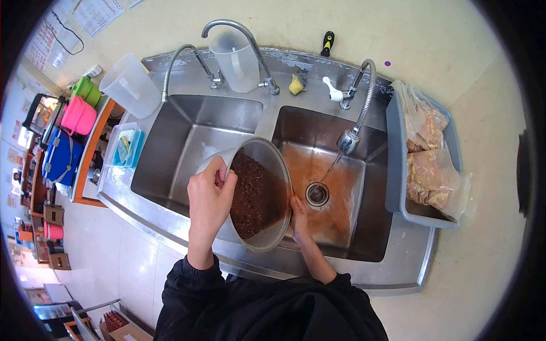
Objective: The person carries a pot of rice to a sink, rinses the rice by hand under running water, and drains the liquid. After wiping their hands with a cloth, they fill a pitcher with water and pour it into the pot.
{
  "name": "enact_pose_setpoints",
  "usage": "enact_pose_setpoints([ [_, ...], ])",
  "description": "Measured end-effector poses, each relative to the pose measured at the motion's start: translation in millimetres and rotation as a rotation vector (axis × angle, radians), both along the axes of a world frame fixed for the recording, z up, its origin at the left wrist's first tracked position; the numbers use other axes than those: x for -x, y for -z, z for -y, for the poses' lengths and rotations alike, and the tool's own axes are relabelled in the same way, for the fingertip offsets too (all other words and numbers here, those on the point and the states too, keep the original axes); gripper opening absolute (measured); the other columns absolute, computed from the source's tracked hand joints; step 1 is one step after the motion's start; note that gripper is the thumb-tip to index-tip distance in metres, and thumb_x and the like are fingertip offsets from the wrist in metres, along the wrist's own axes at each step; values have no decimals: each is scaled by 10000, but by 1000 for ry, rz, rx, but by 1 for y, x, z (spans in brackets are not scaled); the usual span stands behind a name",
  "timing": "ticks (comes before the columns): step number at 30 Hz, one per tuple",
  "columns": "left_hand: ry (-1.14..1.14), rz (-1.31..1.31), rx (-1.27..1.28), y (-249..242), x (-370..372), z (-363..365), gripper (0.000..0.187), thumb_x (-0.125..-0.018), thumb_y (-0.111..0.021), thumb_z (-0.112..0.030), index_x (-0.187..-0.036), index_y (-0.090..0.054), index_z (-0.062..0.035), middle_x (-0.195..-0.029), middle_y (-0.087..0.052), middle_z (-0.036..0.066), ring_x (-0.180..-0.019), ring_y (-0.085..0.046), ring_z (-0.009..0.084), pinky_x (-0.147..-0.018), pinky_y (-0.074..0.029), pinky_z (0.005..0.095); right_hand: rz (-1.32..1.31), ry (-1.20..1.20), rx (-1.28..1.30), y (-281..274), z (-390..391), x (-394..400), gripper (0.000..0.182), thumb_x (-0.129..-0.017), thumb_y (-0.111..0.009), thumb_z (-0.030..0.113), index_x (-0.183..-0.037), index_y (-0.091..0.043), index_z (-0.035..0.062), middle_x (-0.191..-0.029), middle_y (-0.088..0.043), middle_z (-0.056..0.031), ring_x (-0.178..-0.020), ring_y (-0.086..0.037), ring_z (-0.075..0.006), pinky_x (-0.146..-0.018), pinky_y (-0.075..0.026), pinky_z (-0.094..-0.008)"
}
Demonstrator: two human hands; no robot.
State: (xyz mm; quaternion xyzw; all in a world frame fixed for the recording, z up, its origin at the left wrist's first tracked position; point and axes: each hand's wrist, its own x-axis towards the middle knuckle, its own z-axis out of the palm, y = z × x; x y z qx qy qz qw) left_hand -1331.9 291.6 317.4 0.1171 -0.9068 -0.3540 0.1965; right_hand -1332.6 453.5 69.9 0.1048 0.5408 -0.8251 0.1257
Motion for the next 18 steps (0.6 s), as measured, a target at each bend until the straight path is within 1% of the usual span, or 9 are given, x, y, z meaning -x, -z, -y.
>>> enact_pose_setpoints([
  [3, -1, 9, 5, 0, 0, 1, 164, -718, -547, -69, -643, -425, 12, -478, -384, 133, -414, -381, 224, -441, -336, 313, 6, -74, 22, 19, -3, 0, 441, -919, -396, 307, -1168, -462, -50, -1147, -518, -91, -1066, -447, -163, -952, -284, -273],
  [6, -5, 3, -3, 1, -2, 5, 161, -721, -547, -68, -648, -428, 12, -479, -387, 134, -417, -384, 223, -439, -334, 315, 36, -75, -12, 17, -2, 1, 445, -920, -395, 299, -1181, -452, -57, -1154, -519, -108, -1072, -452, -170, -951, -289, -270],
  [9, -41, -42, -12, 7, -4, 18, 156, -727, -548, -71, -660, -436, 14, -487, -392, 133, -429, -384, 212, -441, -333, 313, 22, -74, -184, -20, 0, -1, 424, -914, -414, 279, -1155, -472, -66, -1112, -544, -128, -1037, -477, -173, -922, -323, -269],
  [11, -66, -40, -20, 11, -8, 36, 148, -737, -545, -73, -678, -443, 18, -509, -390, 125, -461, -373, 185, -458, -333, 300, -60, -41, -267, -17, 7, 0, 362, -917, -416, 245, -1119, -500, -43, -1059, -553, -67, -975, -477, -122, -873, -347, -246],
  [12, -88, -2, -57, 14, -10, 47, 160, -743, -548, -73, -677, -431, 14, -522, -362, 93, -490, -352, 145, -473, -325, 281, -100, -27, -309, -16, 9, 0, 332, -918, -417, 228, -1101, -513, -32, -1032, -558, -36, -944, -477, -96, -849, -360, -235],
  [15, -149, 14, -108, 26, -19, 69, 186, -752, -552, -76, -671, -409, 11, -535, -329, 57, -515, -336, 106, -476, -307, 261, -150, -72, -359, -39, 12, 4, 366, -908, -430, 242, -1091, -514, -63, -1016, -584, -117, -950, -512, -154, -845, -378, -254],
  [18, -152, 18, -146, 35, -27, 80, 198, -766, -554, -84, -672, -407, 9, -536, -321, 50, -520, -329, 94, -473, -300, 252, -192, -142, -370, -61, 10, 7, 294, -916, -425, 203, -1099, -534, 1, -946, -567, -13, -874, -484, -74, -777, -386, -213],
])
